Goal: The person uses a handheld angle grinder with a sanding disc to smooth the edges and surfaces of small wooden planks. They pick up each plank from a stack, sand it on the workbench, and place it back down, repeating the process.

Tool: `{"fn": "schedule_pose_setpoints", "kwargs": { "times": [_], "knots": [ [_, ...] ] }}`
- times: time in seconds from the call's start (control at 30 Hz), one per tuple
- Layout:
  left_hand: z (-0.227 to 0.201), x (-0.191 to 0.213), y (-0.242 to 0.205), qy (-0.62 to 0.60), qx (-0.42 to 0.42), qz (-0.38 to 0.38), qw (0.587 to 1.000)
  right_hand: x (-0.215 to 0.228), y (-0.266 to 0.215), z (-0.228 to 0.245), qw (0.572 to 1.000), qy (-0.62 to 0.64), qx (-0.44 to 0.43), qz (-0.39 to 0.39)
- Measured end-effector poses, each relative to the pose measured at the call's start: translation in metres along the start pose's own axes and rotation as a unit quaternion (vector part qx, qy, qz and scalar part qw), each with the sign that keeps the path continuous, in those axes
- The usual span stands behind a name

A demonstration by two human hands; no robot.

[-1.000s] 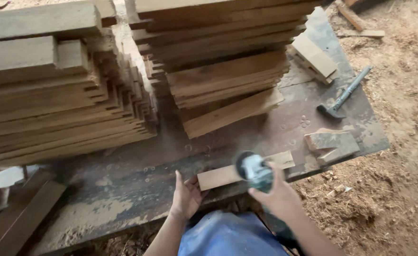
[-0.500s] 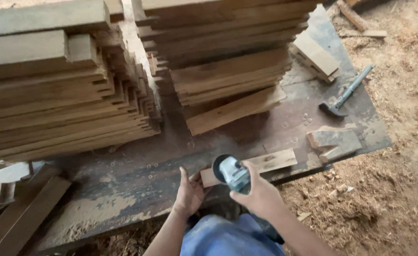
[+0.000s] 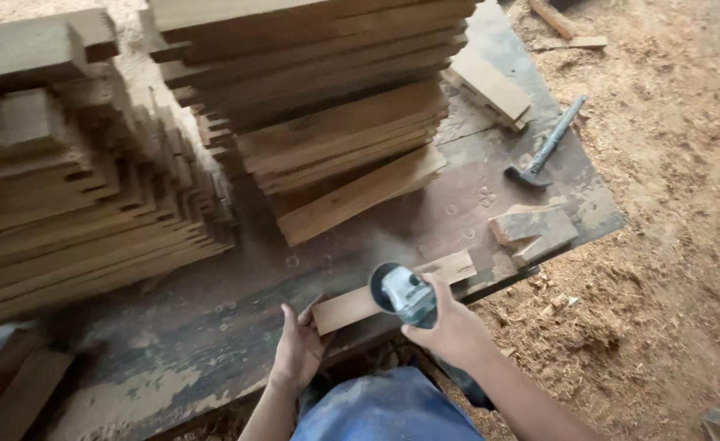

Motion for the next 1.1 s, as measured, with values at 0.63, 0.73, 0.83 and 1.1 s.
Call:
{"fn": "schedule_pose_setpoints", "kwargs": {
  "times": [0.63, 0.73, 0.83, 1.1],
  "knots": [
    [-0.002, 0.001, 0.004, -0.081, -0.018, 0.073, 0.994, 0.008, 0.007, -0.029, 0.993, -0.012, -0.115, -0.005],
    [-0.006, -0.002, -0.001, -0.096, -0.005, 0.079, 0.992, -0.017, -0.005, 0.010, 0.998, -0.039, -0.044, 0.037],
    [-0.008, -0.006, -0.004, -0.105, -0.002, 0.080, 0.991, -0.032, -0.013, 0.040, 0.998, -0.023, 0.039, 0.049],
    [-0.008, -0.002, -0.012, -0.124, 0.007, 0.056, 0.991, -0.050, -0.036, 0.068, 0.983, 0.039, 0.176, 0.026]
  ]
}}
Point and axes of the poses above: each hand's wrist, its own y-axis towards the middle knuckle, its own x-axis out of the back of the hand, z = x × y, the point moved 4 cm from there along y, towards the middle knuckle, and after that the axes turned 6 degrees about -z, right-handed, at the moved point
